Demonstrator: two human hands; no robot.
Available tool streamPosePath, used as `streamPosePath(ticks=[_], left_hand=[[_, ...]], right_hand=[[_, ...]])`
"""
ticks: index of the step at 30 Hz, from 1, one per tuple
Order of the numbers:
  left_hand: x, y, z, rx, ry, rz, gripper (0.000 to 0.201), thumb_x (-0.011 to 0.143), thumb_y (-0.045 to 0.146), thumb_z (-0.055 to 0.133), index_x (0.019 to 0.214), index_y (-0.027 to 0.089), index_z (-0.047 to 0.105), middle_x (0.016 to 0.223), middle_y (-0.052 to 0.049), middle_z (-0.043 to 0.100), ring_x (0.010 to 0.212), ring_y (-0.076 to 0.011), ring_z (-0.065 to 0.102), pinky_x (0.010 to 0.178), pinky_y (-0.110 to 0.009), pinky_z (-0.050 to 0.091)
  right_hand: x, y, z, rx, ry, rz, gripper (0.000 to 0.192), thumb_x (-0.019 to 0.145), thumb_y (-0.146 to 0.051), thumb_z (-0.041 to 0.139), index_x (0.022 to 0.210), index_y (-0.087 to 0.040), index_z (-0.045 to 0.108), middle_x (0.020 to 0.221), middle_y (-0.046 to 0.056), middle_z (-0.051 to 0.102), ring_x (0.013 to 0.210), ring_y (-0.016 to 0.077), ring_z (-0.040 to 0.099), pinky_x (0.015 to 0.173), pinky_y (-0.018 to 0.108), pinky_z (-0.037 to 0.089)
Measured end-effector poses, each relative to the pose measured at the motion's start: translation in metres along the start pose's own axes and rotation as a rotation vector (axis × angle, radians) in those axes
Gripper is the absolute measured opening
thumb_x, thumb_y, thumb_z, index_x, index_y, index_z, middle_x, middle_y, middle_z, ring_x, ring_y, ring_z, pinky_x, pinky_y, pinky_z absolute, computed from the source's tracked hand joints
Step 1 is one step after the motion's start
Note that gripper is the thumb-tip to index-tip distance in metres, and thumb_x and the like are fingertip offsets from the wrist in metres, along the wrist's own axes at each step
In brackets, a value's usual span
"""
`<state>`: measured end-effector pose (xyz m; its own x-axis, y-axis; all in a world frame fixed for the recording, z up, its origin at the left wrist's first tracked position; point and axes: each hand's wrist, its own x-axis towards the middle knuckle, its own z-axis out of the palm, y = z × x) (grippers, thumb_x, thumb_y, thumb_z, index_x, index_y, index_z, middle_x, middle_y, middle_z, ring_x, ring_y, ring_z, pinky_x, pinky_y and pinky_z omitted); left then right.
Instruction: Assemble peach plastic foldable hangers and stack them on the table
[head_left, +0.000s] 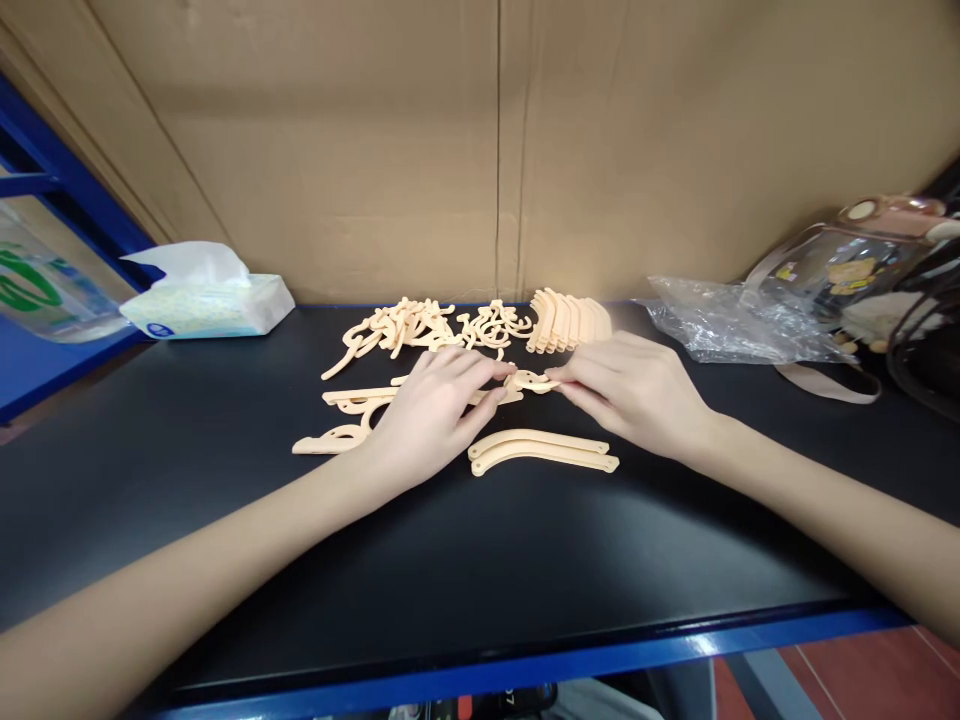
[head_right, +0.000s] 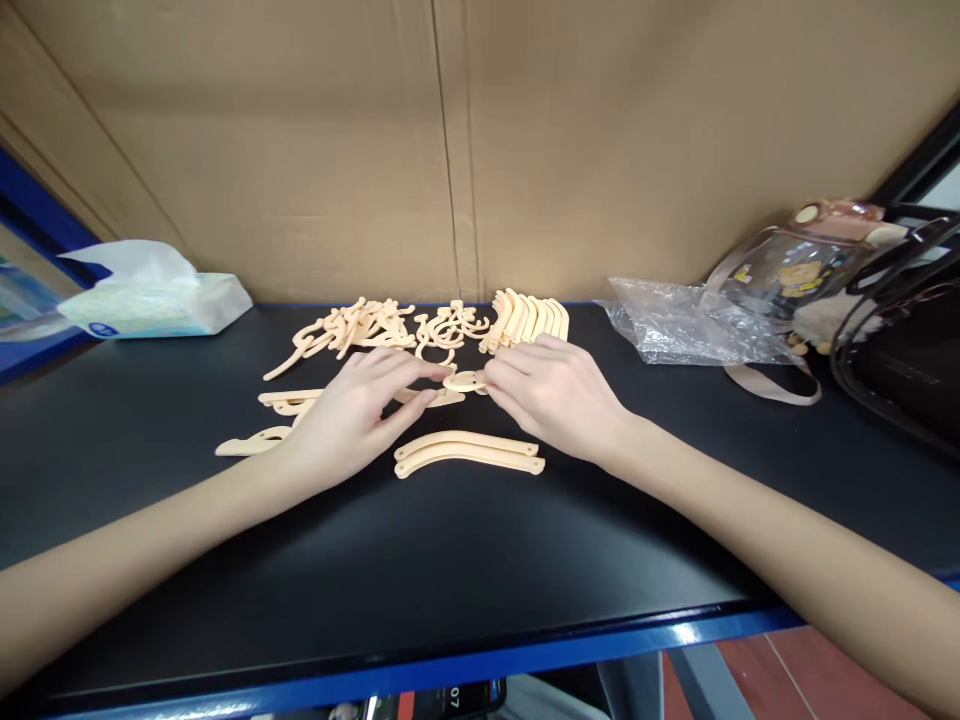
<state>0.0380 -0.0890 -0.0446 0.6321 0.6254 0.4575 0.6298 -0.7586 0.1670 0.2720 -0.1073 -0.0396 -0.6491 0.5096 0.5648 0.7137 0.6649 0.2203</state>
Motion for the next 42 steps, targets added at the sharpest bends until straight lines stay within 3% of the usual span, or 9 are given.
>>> streamPosePath(ticks=[6,11,17,21,25,28,32,36,42], left_hand=[[-0.005,0.0,-0.006,0.203,0.137,0.073,0.029,0.097,0.019,0.038,0.122,0.021,0.053,0.121,-0.008,0.058,0.11,-0.0223,0.051,0.089,-0.037,0.037],[-0.006,-0.004,-0.002,0.157,0.094,0.072,0.027,0.099,0.02,0.037,0.118,0.018,0.055,0.108,-0.004,0.066,0.1,-0.0205,0.053,0.083,-0.034,0.037],[-0.007,-0.001,0.001,0.059,0.065,0.113,0.018,0.095,0.031,0.049,0.103,0.019,0.059,0.098,-0.002,0.066,0.091,-0.0187,0.053,0.081,-0.032,0.035],[-0.009,0.007,-0.001,0.059,0.082,0.155,0.016,0.093,0.032,0.053,0.098,0.018,0.059,0.096,-0.002,0.067,0.09,-0.0182,0.053,0.079,-0.031,0.035],[-0.011,0.009,-0.002,0.057,0.105,0.162,0.016,0.091,0.033,0.056,0.094,0.018,0.059,0.089,-0.001,0.067,0.086,-0.0177,0.054,0.076,-0.03,0.035],[-0.011,0.009,-0.001,0.072,0.1,0.167,0.016,0.091,0.034,0.056,0.093,0.018,0.059,0.087,0.0,0.067,0.084,-0.0177,0.054,0.074,-0.03,0.034],[-0.01,0.007,0.001,0.085,0.084,0.171,0.013,0.093,0.03,0.053,0.092,0.019,0.059,0.085,0.0,0.067,0.083,-0.0172,0.054,0.073,-0.03,0.034],[-0.01,0.008,-0.001,0.11,0.086,0.176,0.015,0.094,0.027,0.049,0.089,0.018,0.06,0.086,0.0,0.067,0.083,-0.0171,0.054,0.073,-0.031,0.034],[-0.01,0.014,-0.004,0.108,-0.022,0.272,0.024,0.094,0.034,0.047,0.079,0.017,0.056,0.076,-0.001,0.061,0.075,-0.0169,0.049,0.068,-0.032,0.031]], right_hand=[[-0.008,-0.002,-0.006,0.102,0.093,0.014,0.019,0.095,-0.022,0.046,0.093,-0.02,0.065,0.083,0.005,0.07,0.08,0.0181,0.062,0.071,0.032,0.043],[-0.006,-0.004,-0.007,0.118,0.058,0.078,0.023,0.095,-0.025,0.045,0.089,-0.022,0.067,0.084,0.004,0.072,0.08,0.0185,0.065,0.073,0.033,0.047],[-0.004,0.004,0.002,0.184,0.184,0.153,0.021,0.092,-0.018,0.049,0.105,-0.023,0.065,0.091,0.001,0.074,0.077,0.0152,0.068,0.07,0.027,0.051],[-0.004,-0.003,0.006,0.319,0.051,0.093,0.033,0.091,-0.015,0.046,0.122,-0.021,0.057,0.09,0.002,0.072,0.079,0.0153,0.066,0.07,0.027,0.05],[-0.004,-0.013,0.005,0.477,-0.067,0.058,0.03,0.093,-0.019,0.044,0.121,-0.021,0.056,0.094,0.004,0.069,0.08,0.0158,0.062,0.07,0.027,0.047],[-0.004,-0.014,0.007,0.62,-0.088,0.179,0.019,0.094,-0.028,0.048,0.107,-0.021,0.059,0.097,0.003,0.067,0.083,0.0146,0.061,0.074,0.027,0.046],[-0.003,-0.007,0.013,0.826,-0.135,0.368,0.017,0.094,-0.036,0.048,0.093,-0.021,0.054,0.082,0.001,0.064,0.076,0.0135,0.059,0.068,0.025,0.044],[-0.002,-0.003,0.019,1.052,-0.1,0.503,0.017,0.096,-0.035,0.042,0.088,-0.021,0.048,0.077,-0.001,0.059,0.074,0.0129,0.057,0.07,0.027,0.044],[-0.001,0.002,0.026,1.273,-0.042,0.673,0.016,0.094,-0.026,0.038,0.08,-0.021,0.044,0.069,-0.003,0.054,0.067,0.0125,0.054,0.065,0.028,0.043]])
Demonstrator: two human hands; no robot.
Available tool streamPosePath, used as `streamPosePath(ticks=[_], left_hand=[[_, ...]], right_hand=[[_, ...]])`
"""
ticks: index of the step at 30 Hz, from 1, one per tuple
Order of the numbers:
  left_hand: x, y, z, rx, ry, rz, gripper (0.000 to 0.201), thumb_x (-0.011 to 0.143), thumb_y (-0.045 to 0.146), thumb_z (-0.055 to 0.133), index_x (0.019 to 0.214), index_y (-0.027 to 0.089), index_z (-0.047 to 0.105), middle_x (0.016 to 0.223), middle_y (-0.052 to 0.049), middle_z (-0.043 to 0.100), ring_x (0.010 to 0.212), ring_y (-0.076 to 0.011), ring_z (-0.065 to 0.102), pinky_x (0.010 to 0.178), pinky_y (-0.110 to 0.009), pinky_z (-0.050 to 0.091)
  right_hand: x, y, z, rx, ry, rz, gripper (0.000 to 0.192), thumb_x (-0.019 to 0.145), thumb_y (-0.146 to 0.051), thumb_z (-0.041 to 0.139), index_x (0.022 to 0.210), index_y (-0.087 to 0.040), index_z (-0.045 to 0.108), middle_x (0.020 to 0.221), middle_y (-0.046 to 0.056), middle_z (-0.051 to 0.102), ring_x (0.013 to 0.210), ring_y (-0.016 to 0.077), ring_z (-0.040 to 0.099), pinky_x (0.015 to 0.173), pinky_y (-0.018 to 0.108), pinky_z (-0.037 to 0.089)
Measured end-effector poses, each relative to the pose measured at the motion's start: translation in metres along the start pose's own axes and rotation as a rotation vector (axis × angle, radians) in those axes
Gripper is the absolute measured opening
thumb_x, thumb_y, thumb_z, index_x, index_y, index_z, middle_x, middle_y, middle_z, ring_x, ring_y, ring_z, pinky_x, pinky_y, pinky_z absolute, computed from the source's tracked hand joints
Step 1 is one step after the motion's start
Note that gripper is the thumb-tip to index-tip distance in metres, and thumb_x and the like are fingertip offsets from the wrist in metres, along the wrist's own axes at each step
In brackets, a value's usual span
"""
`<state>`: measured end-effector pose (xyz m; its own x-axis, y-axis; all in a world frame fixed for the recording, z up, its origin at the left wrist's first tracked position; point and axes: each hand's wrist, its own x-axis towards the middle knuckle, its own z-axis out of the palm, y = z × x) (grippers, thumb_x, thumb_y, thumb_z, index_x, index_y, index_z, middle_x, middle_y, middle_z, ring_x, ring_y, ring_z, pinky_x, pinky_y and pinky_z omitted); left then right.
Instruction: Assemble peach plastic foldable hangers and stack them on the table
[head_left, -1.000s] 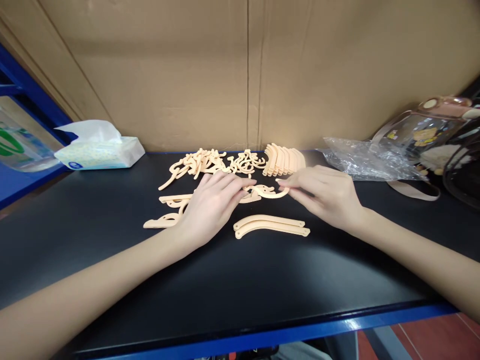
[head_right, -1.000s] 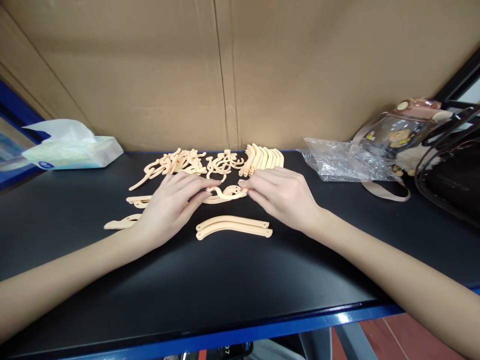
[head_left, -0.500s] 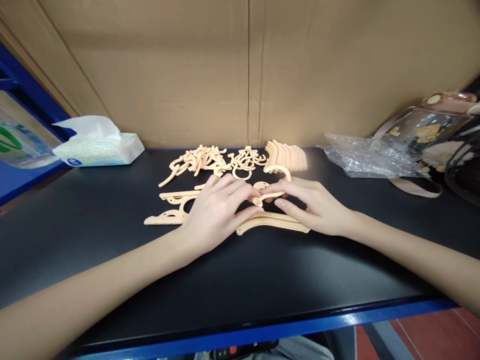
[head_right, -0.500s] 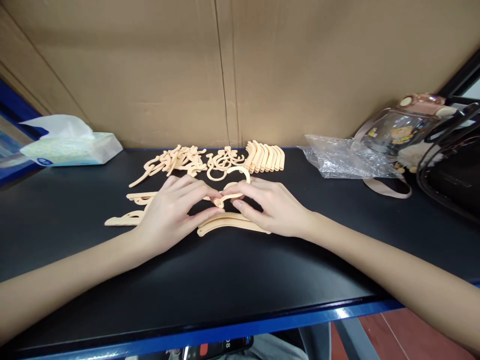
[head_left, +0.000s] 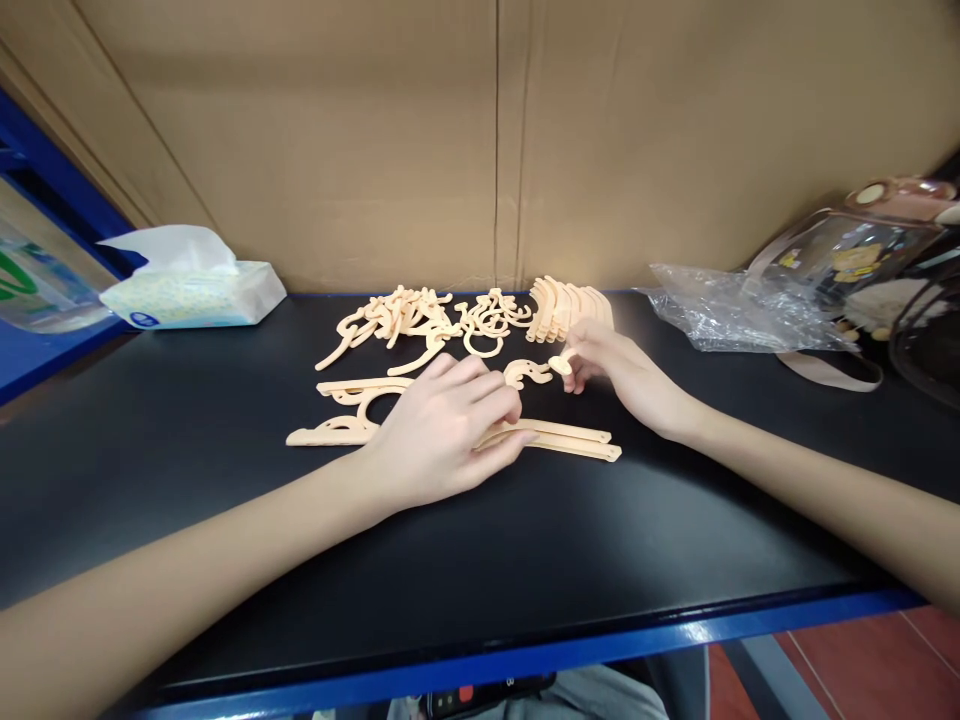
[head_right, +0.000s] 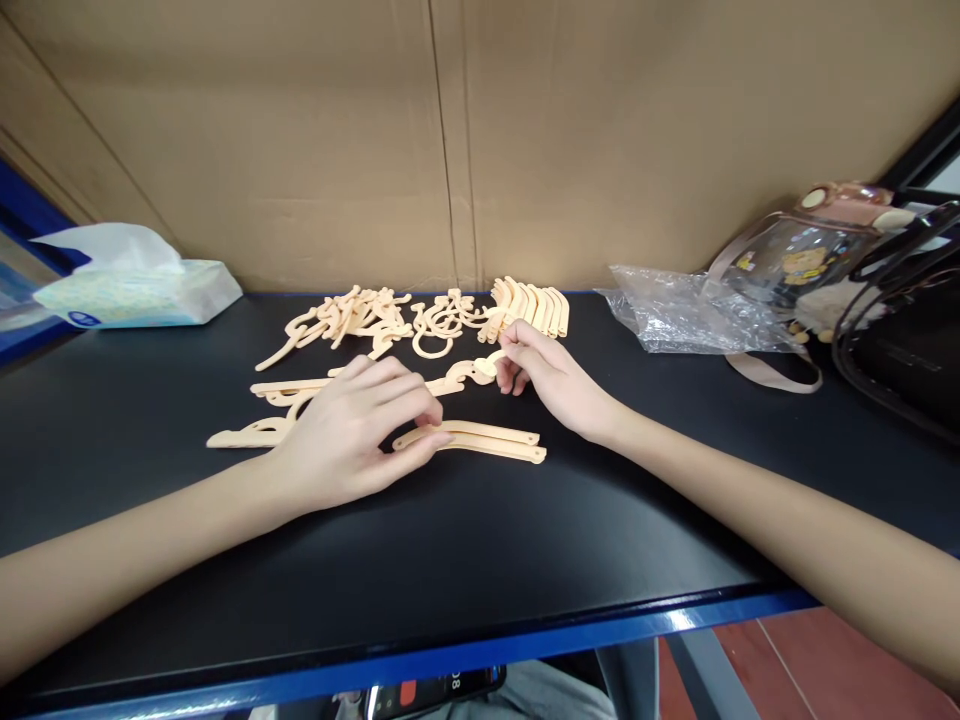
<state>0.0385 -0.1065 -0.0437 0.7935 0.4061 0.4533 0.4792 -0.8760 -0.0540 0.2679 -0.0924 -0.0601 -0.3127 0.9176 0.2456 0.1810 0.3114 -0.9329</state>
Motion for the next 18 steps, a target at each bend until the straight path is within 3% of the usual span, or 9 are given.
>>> streamPosePath(ticks=[5,10,18], left_hand=[[0.0005,0.0028,0.002,0.034,-0.08,0.072,0.027,0.092,0.04,0.047,0.082,0.016,0.054,0.081,-0.004,0.058,0.076,-0.0185,0.048,0.067,-0.032,0.032],[-0.0001,0.0038,0.0035,0.122,-0.131,0.05,0.028,0.09,0.043,0.047,0.084,0.016,0.052,0.085,-0.005,0.058,0.076,-0.0195,0.05,0.066,-0.032,0.033],[-0.001,0.0025,0.0057,0.151,-0.139,0.045,0.025,0.095,0.036,0.044,0.081,0.017,0.049,0.081,-0.003,0.057,0.072,-0.0173,0.054,0.065,-0.03,0.034]], right_hand=[[0.0019,-0.0009,0.0012,-0.021,0.014,0.034,0.022,0.094,-0.027,0.038,0.074,-0.02,0.043,0.064,-0.002,0.052,0.062,0.0124,0.052,0.063,0.028,0.043],[0.0007,-0.0017,0.0021,-0.108,-0.01,-0.008,0.028,0.096,-0.036,0.04,0.074,-0.019,0.046,0.068,-0.001,0.053,0.064,0.0115,0.051,0.064,0.027,0.044],[0.0027,0.001,0.0006,-0.165,-0.046,-0.043,0.027,0.096,-0.036,0.043,0.074,-0.019,0.046,0.07,-0.002,0.054,0.063,0.0096,0.052,0.062,0.024,0.043]])
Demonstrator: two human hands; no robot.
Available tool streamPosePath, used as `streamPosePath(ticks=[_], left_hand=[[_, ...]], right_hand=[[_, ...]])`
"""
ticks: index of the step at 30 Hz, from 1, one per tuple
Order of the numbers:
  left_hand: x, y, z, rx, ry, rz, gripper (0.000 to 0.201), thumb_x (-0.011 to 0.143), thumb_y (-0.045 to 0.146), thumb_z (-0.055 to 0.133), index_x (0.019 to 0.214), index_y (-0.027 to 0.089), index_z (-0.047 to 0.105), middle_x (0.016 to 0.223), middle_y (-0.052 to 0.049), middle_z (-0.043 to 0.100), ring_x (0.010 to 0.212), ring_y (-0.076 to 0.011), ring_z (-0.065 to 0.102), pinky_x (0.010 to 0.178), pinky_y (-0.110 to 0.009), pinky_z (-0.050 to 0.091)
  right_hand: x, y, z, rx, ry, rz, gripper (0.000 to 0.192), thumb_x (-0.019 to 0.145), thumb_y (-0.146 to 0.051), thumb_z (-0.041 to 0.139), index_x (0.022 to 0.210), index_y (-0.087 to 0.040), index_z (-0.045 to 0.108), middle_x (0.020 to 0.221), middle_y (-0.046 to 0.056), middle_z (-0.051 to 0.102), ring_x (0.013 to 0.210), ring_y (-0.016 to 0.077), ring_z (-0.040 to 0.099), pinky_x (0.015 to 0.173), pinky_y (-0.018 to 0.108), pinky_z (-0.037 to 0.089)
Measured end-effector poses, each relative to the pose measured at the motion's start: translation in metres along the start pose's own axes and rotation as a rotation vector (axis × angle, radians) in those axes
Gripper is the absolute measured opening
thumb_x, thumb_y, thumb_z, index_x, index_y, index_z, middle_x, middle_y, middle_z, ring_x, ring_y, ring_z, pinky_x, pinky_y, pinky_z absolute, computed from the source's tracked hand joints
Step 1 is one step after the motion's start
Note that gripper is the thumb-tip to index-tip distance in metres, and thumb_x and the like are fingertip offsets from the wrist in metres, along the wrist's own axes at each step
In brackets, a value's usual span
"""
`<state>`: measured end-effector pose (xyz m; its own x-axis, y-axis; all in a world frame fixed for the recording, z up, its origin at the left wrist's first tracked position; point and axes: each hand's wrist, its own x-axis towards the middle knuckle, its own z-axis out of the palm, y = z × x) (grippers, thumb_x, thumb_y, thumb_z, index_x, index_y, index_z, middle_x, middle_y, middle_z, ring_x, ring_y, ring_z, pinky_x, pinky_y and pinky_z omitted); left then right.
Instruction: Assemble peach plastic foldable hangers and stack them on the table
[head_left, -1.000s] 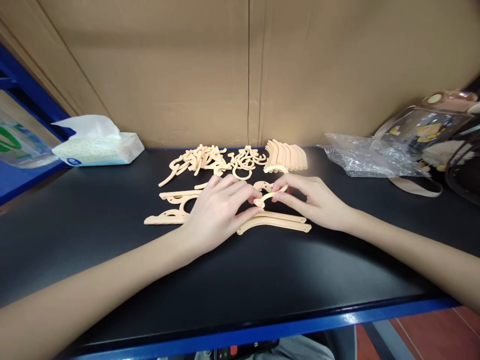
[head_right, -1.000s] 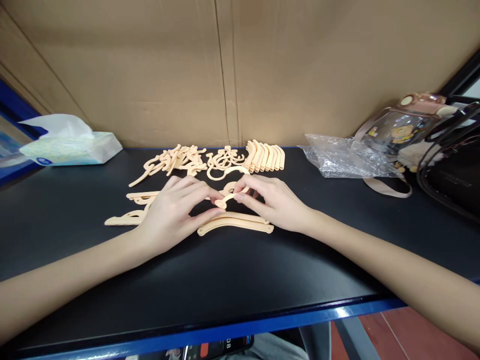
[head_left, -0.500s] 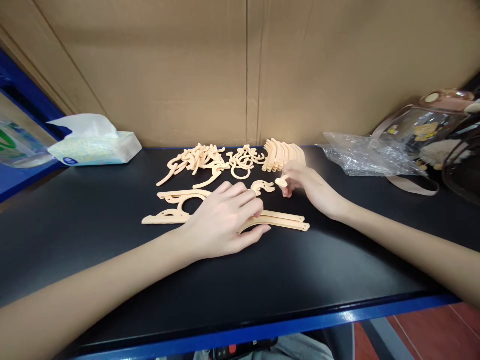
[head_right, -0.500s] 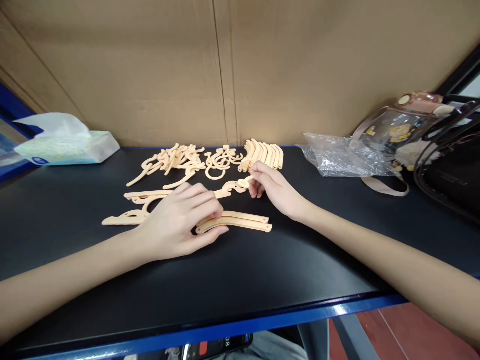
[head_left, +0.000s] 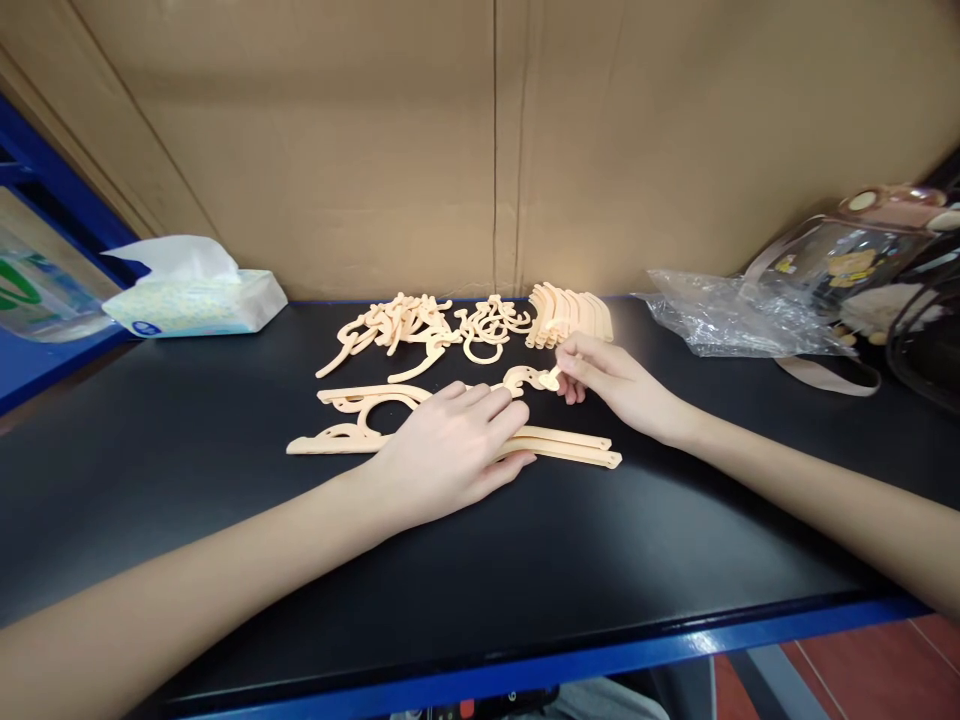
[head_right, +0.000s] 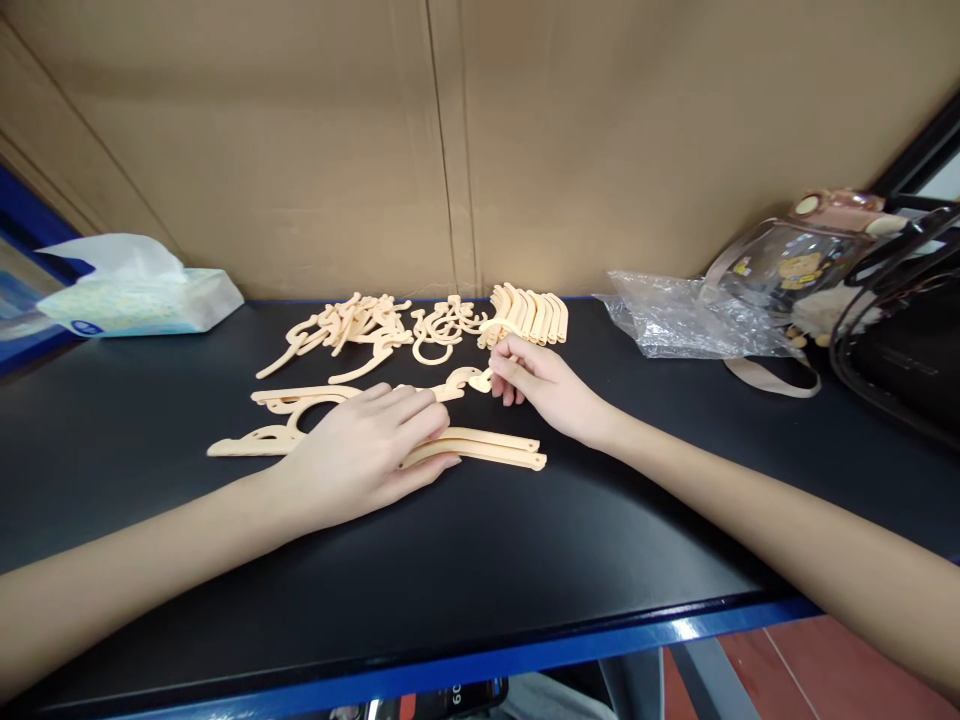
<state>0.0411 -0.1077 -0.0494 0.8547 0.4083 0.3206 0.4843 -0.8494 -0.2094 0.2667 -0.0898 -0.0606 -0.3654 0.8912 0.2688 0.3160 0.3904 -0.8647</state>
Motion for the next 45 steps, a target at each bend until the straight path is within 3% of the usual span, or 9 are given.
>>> streamPosePath(ticks=[15,22,29,32,34,40,45], left_hand=[[-0.001,0.003,-0.002,-0.191,-0.099,-0.041,0.024,0.092,0.039,0.047,0.086,0.016,0.052,0.094,-0.006,0.053,0.074,-0.0159,0.053,0.057,-0.025,0.041],[-0.002,0.003,-0.001,-0.211,-0.053,-0.001,0.016,0.094,0.025,0.041,0.089,0.016,0.054,0.1,-0.008,0.052,0.081,-0.0163,0.054,0.066,-0.027,0.045],[0.001,0.003,0.0,-0.189,-0.039,0.009,0.018,0.096,0.025,0.039,0.09,0.015,0.054,0.103,-0.009,0.056,0.086,-0.0178,0.053,0.072,-0.03,0.043],[0.001,0.004,-0.003,-0.184,0.019,-0.007,0.021,0.097,0.026,0.039,0.092,0.015,0.056,0.099,-0.008,0.06,0.085,-0.0188,0.053,0.071,-0.033,0.04],[0.001,0.007,-0.007,-0.302,0.084,-0.072,0.019,0.096,0.029,0.043,0.092,0.016,0.057,0.094,-0.006,0.062,0.083,-0.0179,0.054,0.071,-0.032,0.04],[0.002,0.014,-0.019,-1.022,0.23,-0.452,0.009,0.087,0.028,0.06,0.092,0.02,0.059,0.085,0.001,0.066,0.071,-0.0117,0.059,0.064,-0.025,0.047],[0.005,0.008,-0.02,-1.256,0.307,-0.601,0.017,0.09,0.033,0.055,0.089,0.018,0.063,0.084,-0.003,0.065,0.077,-0.0148,0.06,0.069,-0.029,0.051]], right_hand=[[-0.002,0.0,0.0,-0.018,-0.066,0.01,0.026,0.095,-0.039,0.044,0.078,-0.019,0.048,0.073,-0.002,0.055,0.066,0.01,0.053,0.064,0.024,0.043],[-0.003,-0.002,0.001,-0.027,-0.095,0.037,0.028,0.095,-0.042,0.044,0.079,-0.019,0.046,0.073,-0.002,0.055,0.06,0.0088,0.051,0.058,0.024,0.041],[-0.003,-0.003,0.002,-0.039,-0.115,0.048,0.028,0.094,-0.044,0.044,0.082,-0.019,0.048,0.073,-0.002,0.057,0.058,0.0089,0.051,0.057,0.024,0.041],[-0.003,-0.003,0.001,-0.031,-0.114,0.05,0.028,0.094,-0.044,0.043,0.082,-0.019,0.048,0.072,-0.002,0.057,0.058,0.0092,0.051,0.057,0.024,0.042],[-0.004,-0.003,0.001,-0.026,-0.115,0.049,0.028,0.094,-0.044,0.043,0.082,-0.02,0.047,0.072,-0.002,0.057,0.059,0.0096,0.052,0.058,0.025,0.042],[-0.004,-0.002,0.0,-0.03,-0.118,0.047,0.029,0.094,-0.045,0.044,0.082,-0.02,0.048,0.073,-0.001,0.058,0.062,0.0106,0.052,0.06,0.026,0.043],[-0.004,-0.001,0.001,-0.006,-0.114,0.044,0.027,0.094,-0.043,0.044,0.082,-0.02,0.048,0.074,-0.001,0.058,0.061,0.0104,0.053,0.06,0.026,0.044]])
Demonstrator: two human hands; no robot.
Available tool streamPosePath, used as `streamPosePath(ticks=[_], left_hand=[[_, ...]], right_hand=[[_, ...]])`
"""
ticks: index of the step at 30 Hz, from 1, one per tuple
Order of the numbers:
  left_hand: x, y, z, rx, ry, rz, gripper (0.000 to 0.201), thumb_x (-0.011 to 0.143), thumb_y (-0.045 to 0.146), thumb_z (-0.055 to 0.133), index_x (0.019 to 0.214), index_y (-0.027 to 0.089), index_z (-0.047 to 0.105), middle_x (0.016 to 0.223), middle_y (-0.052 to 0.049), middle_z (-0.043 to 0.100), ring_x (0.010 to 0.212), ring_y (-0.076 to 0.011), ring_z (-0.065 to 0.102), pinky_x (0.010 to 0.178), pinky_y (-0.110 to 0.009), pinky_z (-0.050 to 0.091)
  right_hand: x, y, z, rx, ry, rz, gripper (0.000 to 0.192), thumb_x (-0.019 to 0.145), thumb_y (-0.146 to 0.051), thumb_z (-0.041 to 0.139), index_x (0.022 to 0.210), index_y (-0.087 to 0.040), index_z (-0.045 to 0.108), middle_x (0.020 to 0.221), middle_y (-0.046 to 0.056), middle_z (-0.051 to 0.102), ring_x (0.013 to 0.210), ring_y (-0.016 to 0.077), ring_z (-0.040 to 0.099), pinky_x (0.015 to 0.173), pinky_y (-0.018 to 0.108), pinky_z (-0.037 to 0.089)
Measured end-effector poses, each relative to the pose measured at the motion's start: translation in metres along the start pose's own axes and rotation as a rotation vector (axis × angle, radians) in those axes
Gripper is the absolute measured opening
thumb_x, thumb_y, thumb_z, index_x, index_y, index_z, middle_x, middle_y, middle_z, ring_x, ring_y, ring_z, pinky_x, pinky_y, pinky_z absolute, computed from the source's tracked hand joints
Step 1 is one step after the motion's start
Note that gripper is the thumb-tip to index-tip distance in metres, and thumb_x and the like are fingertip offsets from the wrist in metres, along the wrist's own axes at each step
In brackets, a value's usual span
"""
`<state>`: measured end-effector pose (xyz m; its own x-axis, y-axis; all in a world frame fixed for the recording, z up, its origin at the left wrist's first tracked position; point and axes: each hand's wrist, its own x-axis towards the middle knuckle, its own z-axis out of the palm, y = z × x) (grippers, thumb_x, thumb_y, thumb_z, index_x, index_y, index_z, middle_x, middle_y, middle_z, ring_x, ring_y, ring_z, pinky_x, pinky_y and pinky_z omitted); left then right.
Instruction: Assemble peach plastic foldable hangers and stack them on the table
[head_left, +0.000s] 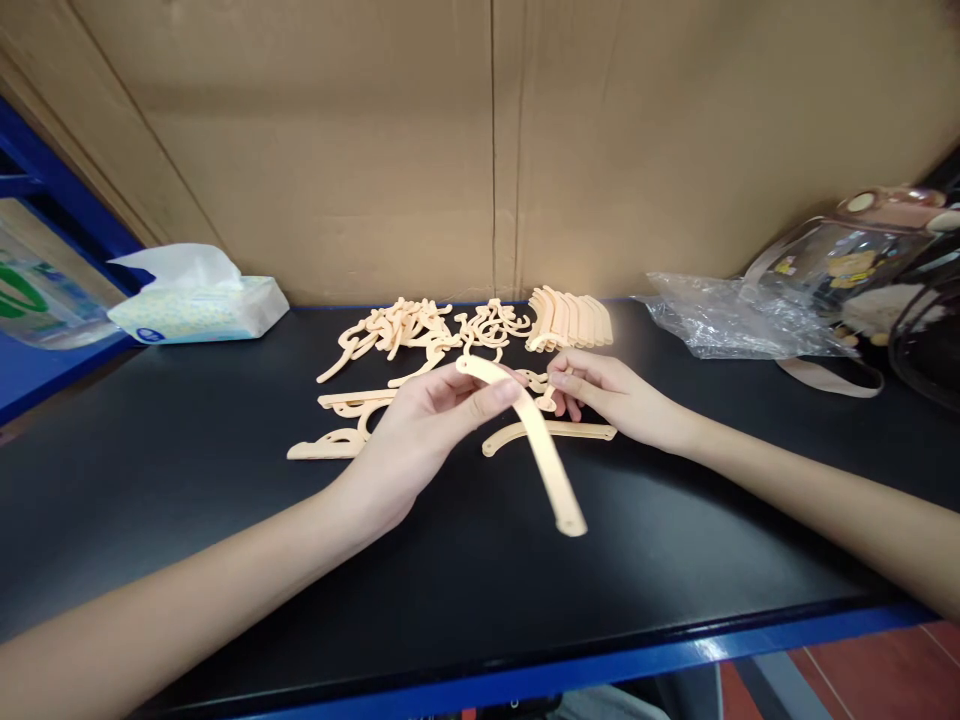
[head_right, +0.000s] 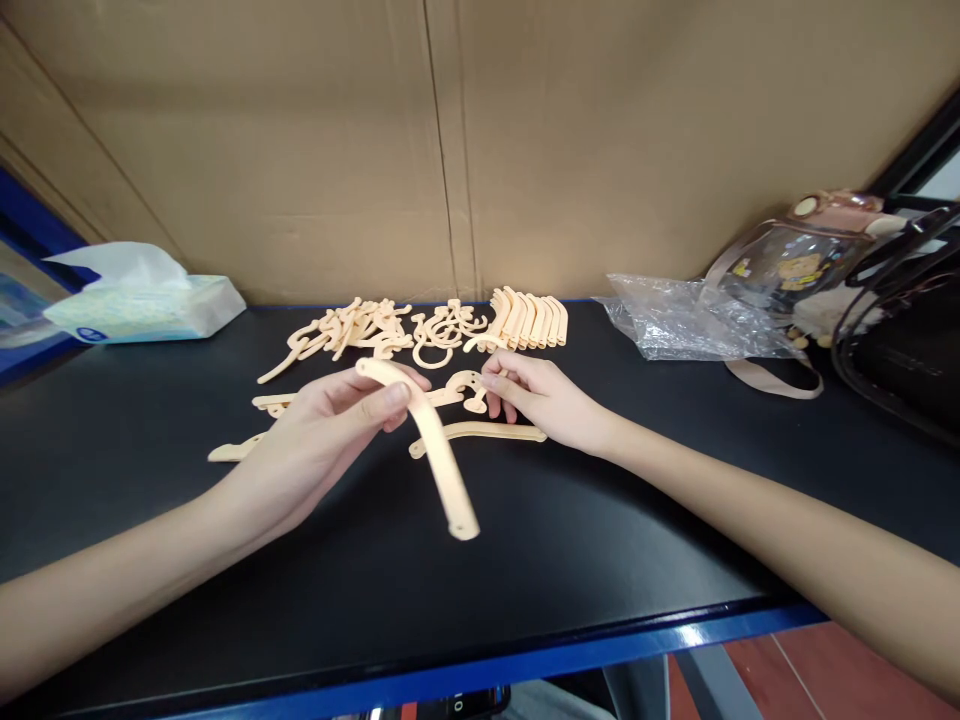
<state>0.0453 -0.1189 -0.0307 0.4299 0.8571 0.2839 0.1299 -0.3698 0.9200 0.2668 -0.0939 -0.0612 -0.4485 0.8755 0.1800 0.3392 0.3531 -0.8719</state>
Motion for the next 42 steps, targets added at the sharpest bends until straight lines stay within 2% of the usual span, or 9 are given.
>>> streamPosePath(ticks=[3,7,12,18,25,29,34,38,42], left_hand=[[0.001,0.001,-0.002,0.031,0.02,-0.041,0.028,0.094,0.038,0.046,0.084,0.017,0.061,0.075,-0.002,0.058,0.073,-0.0138,0.055,0.067,-0.028,0.05],[-0.002,0.0,0.0,0.242,-0.064,-0.021,0.039,0.099,0.04,0.031,0.071,0.019,0.049,0.066,0.001,0.047,0.062,-0.0116,0.046,0.059,-0.025,0.043],[-0.006,-0.008,0.004,0.596,-0.158,0.088,0.037,0.1,0.036,0.025,0.071,0.02,0.042,0.068,0.002,0.047,0.065,-0.0132,0.047,0.063,-0.028,0.04],[-0.005,-0.015,0.004,0.87,-0.197,0.2,0.027,0.096,0.028,0.03,0.07,0.021,0.034,0.061,0.003,0.044,0.053,-0.0125,0.043,0.052,-0.026,0.03],[-0.006,-0.014,0.004,0.94,-0.226,0.183,0.026,0.097,0.03,0.029,0.074,0.021,0.037,0.062,0.004,0.049,0.051,-0.0123,0.044,0.052,-0.025,0.028],[-0.006,-0.013,0.005,0.969,-0.214,0.205,0.027,0.097,0.032,0.03,0.073,0.02,0.037,0.062,0.003,0.049,0.052,-0.0124,0.044,0.051,-0.024,0.025],[-0.006,-0.015,0.005,0.973,-0.202,0.212,0.026,0.098,0.03,0.031,0.075,0.02,0.039,0.064,0.003,0.051,0.054,-0.0123,0.045,0.052,-0.024,0.025],[-0.007,-0.017,0.005,0.96,-0.205,0.254,0.026,0.098,0.029,0.031,0.076,0.019,0.041,0.066,0.003,0.052,0.055,-0.0121,0.045,0.052,-0.024,0.026],[-0.006,-0.018,0.004,0.978,-0.215,0.313,0.027,0.099,0.029,0.03,0.082,0.018,0.047,0.076,-0.001,0.057,0.068,-0.0152,0.049,0.057,-0.025,0.033]], right_hand=[[0.0,0.0,0.001,0.013,0.003,0.008,0.027,0.094,-0.044,0.044,0.083,-0.02,0.048,0.073,-0.001,0.059,0.059,0.0099,0.053,0.058,0.026,0.044],[-0.001,-0.002,0.001,0.022,-0.006,0.024,0.028,0.094,-0.045,0.044,0.083,-0.02,0.047,0.069,-0.002,0.059,0.052,0.0086,0.054,0.054,0.024,0.043],[-0.002,-0.003,0.001,0.022,-0.006,0.034,0.028,0.094,-0.046,0.044,0.084,-0.019,0.048,0.069,-0.003,0.059,0.05,0.0079,0.053,0.052,0.024,0.042],[0.002,-0.002,0.001,0.077,0.013,0.01,0.028,0.092,-0.042,0.049,0.079,-0.018,0.053,0.071,-0.002,0.059,0.057,0.0083,0.053,0.056,0.024,0.042],[0.003,-0.007,0.001,0.214,0.022,0.067,0.018,0.083,-0.035,0.063,0.084,-0.017,0.066,0.069,-0.003,0.057,0.056,0.0074,0.047,0.057,0.024,0.041],[0.003,-0.005,0.0,0.306,0.025,0.089,0.019,0.08,-0.035,0.067,0.088,-0.017,0.069,0.074,-0.002,0.061,0.06,0.0081,0.049,0.061,0.025,0.041],[0.003,-0.001,-0.003,0.434,0.052,0.123,0.017,0.076,-0.033,0.072,0.085,-0.019,0.069,0.07,-0.003,0.061,0.059,0.007,0.049,0.062,0.024,0.039],[0.003,0.0,-0.005,0.454,0.014,0.113,0.012,0.075,-0.03,0.074,0.084,-0.022,0.071,0.071,-0.004,0.062,0.061,0.0063,0.049,0.062,0.023,0.039],[0.003,0.0,-0.007,0.43,-0.045,0.095,0.015,0.078,-0.03,0.071,0.093,-0.025,0.074,0.075,-0.003,0.063,0.063,0.0062,0.049,0.062,0.023,0.039]])
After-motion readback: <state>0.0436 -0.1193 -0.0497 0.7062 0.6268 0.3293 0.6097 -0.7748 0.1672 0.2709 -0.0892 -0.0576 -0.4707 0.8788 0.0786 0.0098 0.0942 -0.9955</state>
